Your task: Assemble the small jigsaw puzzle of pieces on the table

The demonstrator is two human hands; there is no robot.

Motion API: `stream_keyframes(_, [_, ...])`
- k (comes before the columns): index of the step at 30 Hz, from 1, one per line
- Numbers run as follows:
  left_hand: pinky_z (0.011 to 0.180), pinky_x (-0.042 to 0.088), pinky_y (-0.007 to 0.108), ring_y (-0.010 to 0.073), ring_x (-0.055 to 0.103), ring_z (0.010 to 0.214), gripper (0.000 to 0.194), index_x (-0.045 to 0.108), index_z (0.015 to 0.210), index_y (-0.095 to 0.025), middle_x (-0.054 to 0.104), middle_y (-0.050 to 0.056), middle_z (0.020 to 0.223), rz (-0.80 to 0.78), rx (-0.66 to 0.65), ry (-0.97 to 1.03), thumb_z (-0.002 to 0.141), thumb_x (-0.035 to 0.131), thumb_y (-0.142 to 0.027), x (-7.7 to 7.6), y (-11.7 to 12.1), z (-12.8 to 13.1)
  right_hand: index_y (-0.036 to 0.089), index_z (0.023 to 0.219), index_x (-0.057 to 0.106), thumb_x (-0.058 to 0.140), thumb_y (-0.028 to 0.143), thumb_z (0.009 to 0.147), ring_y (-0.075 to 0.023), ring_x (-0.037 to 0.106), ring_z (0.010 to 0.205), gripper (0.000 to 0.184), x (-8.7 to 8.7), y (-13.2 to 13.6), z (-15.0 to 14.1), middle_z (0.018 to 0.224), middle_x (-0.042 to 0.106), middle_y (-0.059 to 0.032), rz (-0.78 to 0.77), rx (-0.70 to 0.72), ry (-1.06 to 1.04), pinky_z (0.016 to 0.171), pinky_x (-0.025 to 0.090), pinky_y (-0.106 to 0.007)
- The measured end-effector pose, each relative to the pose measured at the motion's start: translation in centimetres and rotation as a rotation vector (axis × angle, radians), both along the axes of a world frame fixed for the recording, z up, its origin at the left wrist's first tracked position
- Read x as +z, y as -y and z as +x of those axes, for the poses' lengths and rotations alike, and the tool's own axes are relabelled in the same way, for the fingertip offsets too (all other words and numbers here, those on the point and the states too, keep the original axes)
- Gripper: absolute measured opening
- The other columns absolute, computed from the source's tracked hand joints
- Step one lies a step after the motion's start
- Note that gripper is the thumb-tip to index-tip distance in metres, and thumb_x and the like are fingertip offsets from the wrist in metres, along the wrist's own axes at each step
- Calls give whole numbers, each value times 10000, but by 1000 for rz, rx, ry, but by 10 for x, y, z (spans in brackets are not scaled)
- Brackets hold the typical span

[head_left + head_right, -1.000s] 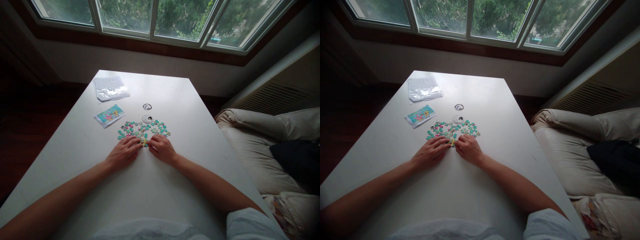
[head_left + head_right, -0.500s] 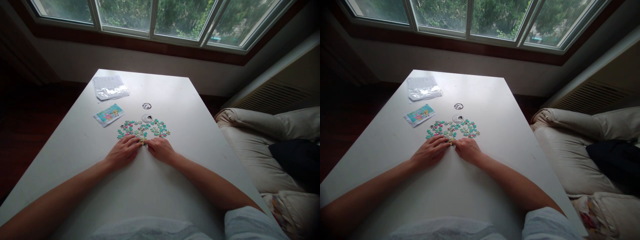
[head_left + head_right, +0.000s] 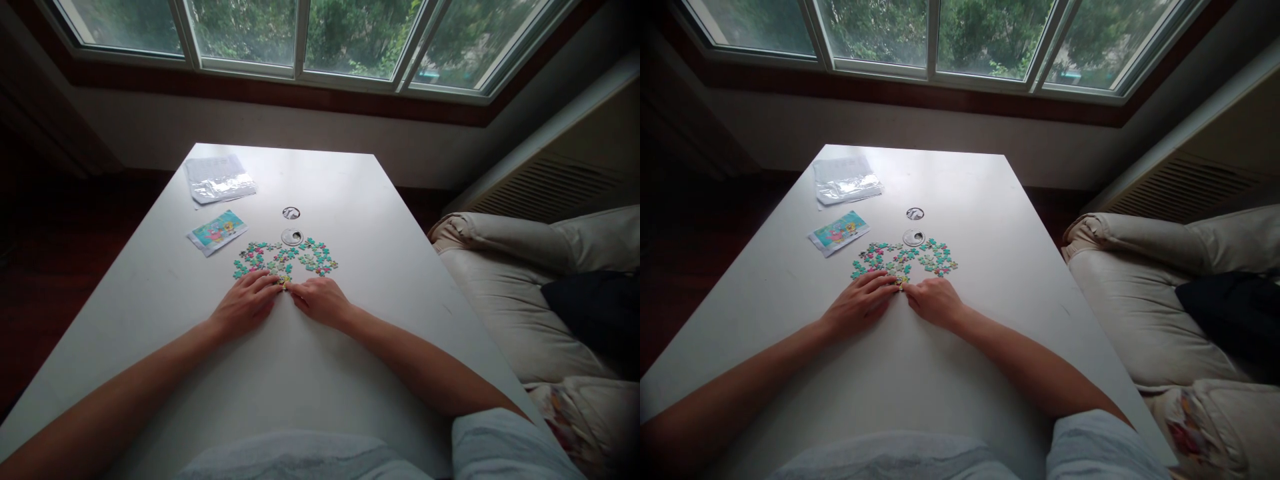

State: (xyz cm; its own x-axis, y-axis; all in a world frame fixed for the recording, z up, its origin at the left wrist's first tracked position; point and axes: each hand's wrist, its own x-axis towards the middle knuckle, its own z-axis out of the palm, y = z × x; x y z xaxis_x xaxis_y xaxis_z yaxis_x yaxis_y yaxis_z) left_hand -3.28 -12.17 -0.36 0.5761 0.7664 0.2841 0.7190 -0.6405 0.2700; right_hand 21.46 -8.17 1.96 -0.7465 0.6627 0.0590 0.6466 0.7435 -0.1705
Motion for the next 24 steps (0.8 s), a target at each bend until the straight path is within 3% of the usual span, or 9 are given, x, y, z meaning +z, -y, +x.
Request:
stream_keyframes(4, [1171,400,517,283,447,1396,412,587,1372,-271,585,44,1439,-3,0,-18,972,519,-202,1,0,0,261,1137,712,508,293,994,-164,654,793,251,-7,-4,5,856,769,-33,25,82,-86,724,391,-262])
stream_keyframes(16, [1179,389,521,284,446,1393,406,592,1364,-263,572,48,1454,-1,-12,-28,970,517,-201,1,-1,-1,222,1076,709,516,260,979,-171,647,789,220,-7,-1,3,835,751,-45,55,125,-83,743,388,-287])
stream_keyframes(24, [1189,385,508,275,447,1400,399,598,1355,-278,574,30,1457,-14,-13,-8,972,515,-202,-1,-1,-1,232,1091,708,508,263,978,-165,654,789,232,-3,1,1,878,763,-26,-18,82,-56,722,376,-287])
